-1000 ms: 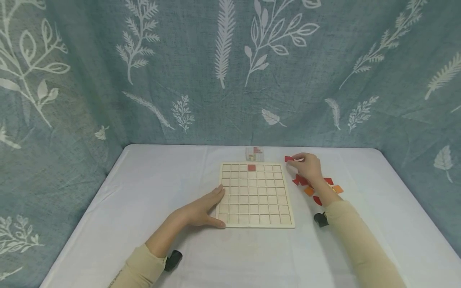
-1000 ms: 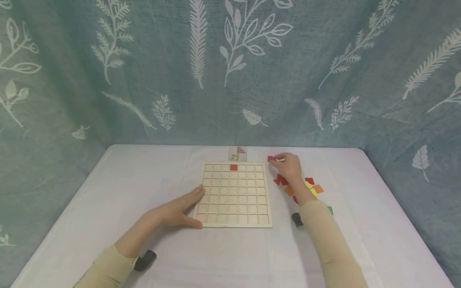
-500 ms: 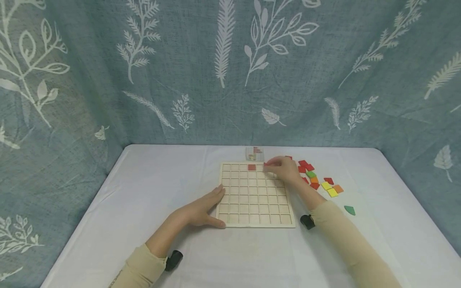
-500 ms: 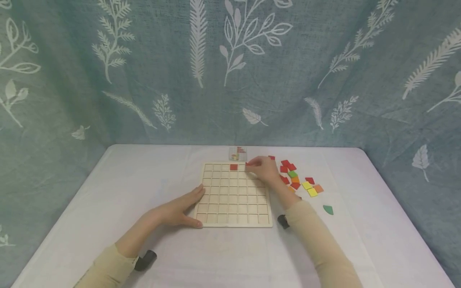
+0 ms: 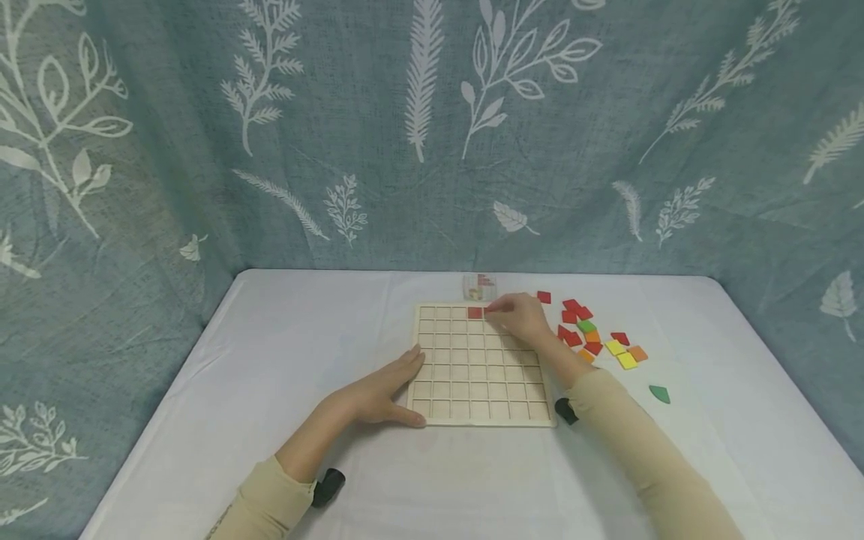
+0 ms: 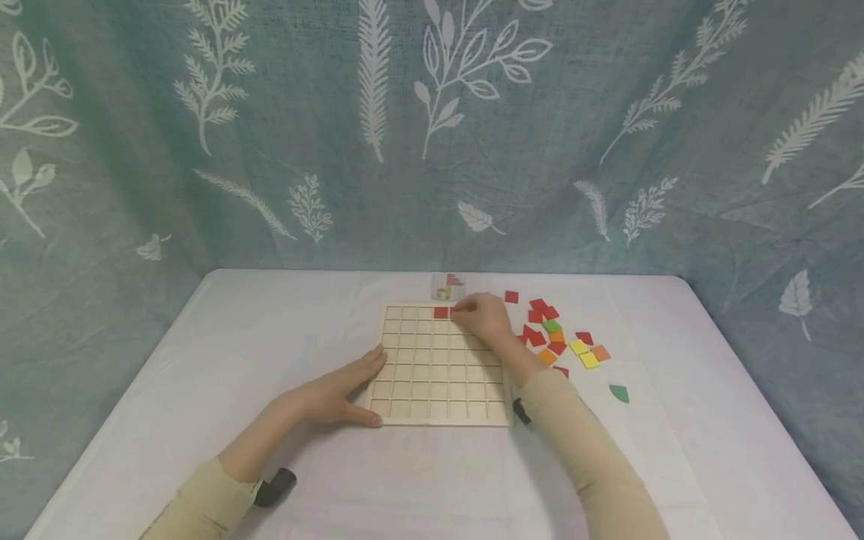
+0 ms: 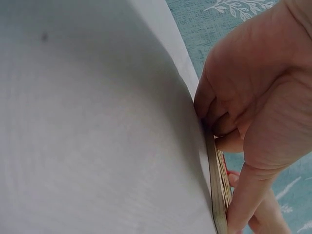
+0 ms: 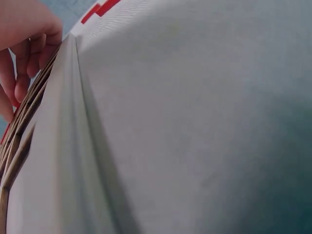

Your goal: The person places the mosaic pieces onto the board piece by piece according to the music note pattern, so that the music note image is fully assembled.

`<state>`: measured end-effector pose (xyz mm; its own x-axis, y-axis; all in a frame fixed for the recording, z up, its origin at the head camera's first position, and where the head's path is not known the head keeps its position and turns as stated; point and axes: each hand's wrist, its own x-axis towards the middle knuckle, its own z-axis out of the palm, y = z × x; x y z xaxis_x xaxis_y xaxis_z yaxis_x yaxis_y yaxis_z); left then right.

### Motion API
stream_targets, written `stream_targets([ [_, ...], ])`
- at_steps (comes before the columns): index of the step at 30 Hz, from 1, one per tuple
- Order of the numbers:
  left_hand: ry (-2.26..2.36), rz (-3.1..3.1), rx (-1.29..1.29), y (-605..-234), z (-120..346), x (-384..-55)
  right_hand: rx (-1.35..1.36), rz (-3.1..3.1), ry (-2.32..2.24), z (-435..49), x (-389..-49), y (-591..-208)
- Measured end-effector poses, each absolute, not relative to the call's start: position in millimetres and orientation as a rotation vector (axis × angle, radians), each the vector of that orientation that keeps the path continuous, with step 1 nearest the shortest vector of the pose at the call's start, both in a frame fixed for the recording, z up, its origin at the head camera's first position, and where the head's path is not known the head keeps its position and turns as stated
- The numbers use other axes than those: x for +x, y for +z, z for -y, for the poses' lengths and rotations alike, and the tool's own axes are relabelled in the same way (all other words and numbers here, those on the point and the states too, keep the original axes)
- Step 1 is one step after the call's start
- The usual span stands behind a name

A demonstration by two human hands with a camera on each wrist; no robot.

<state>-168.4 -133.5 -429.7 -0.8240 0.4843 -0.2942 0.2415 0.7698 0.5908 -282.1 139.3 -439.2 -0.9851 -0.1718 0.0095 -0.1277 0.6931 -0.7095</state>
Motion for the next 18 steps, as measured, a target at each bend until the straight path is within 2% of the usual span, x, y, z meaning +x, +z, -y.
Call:
stream_targets([
  [7,0.754,-2.529,0.559,-430.5,132.9,-168.7,-0.162,-2.795,-1.331,-151.4,-282.9,-434.6],
  [13,0.749,-2.53,0.562,-431.6,133.1,-169.5,0.067,-2.773,-1.548,-180.8,-289.4,-425.9],
  [18,0.747,-2.533,0.557,-432.0,134.0,-170.1,0.168,-2.826,-1.408,-210.1,-293.8,-428.3],
])
